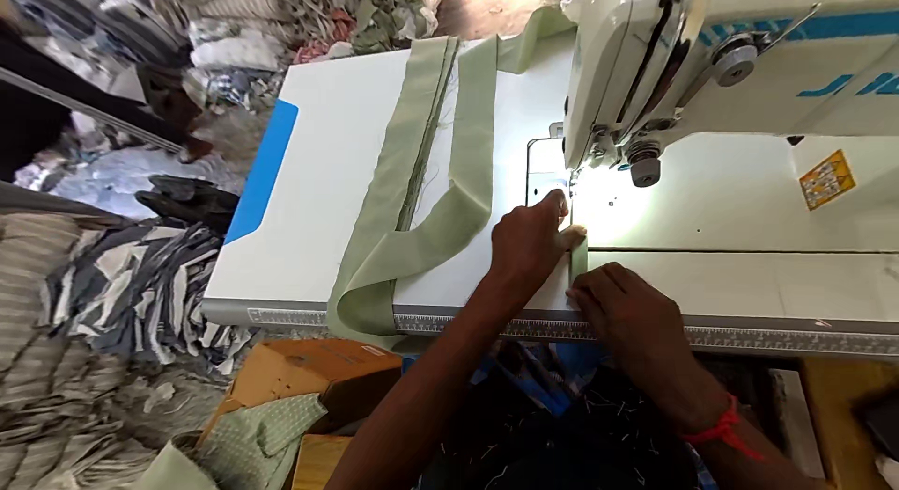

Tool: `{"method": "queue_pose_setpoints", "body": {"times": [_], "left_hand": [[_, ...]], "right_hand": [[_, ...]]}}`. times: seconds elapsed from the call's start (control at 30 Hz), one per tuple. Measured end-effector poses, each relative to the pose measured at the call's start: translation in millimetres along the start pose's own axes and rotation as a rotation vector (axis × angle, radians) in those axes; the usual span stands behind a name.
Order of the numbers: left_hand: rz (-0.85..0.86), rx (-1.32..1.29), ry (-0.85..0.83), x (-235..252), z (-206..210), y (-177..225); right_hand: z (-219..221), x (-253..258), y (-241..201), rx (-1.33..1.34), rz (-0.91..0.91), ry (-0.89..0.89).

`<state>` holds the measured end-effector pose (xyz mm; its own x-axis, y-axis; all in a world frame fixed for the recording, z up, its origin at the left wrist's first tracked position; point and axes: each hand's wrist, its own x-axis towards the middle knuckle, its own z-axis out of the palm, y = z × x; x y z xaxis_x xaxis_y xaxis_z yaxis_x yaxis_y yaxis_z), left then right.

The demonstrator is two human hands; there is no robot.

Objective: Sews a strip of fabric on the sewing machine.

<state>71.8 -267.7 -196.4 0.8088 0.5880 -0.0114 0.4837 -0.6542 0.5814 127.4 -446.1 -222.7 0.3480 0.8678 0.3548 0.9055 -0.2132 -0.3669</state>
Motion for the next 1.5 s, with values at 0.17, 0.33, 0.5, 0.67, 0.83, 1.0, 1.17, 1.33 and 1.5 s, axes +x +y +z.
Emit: {"method": "queue_pose_setpoints", "body": {"times": [0.17, 0.33, 0.5, 0.67, 0.83, 1.0, 1.17, 1.33, 1.5], "left_hand": [[0.445, 0.152, 0.307, -10, 29, -28], [0.432, 0.176, 0.341, -10, 32, -29], [0.387, 0.106, 0.341, -11, 29, -27], [0.405, 0.100, 0.361, -12, 29, -27], [0.403, 0.118, 0.356, -11, 30, -28], [0.365, 0.199, 0.322, -11, 30, -26], [0.367, 0.228, 0.325, -11, 31, -27], [0.353, 0.229, 0.315, -11, 31, -26], [0.341, 0.220, 0.315, -10, 31, -26]], "right_hand": [[10, 27, 15, 0.002, 0.041, 0.010], [14, 57, 28, -0.008, 0.031, 0.017], [18, 80, 41, -0.048, 0.032, 0.058], [17, 90, 37, -0.077, 0.147, -0.004], [15, 93, 41, -0.038, 0.192, -0.047], [13, 91, 47, 0.007, 0.162, 0.007], [13, 100, 67, -0.024, 0.112, 0.000], [12, 102, 95, -0.039, -0.134, -0.102], [-1, 86, 85, -0.070, -0.228, -0.164]]}}
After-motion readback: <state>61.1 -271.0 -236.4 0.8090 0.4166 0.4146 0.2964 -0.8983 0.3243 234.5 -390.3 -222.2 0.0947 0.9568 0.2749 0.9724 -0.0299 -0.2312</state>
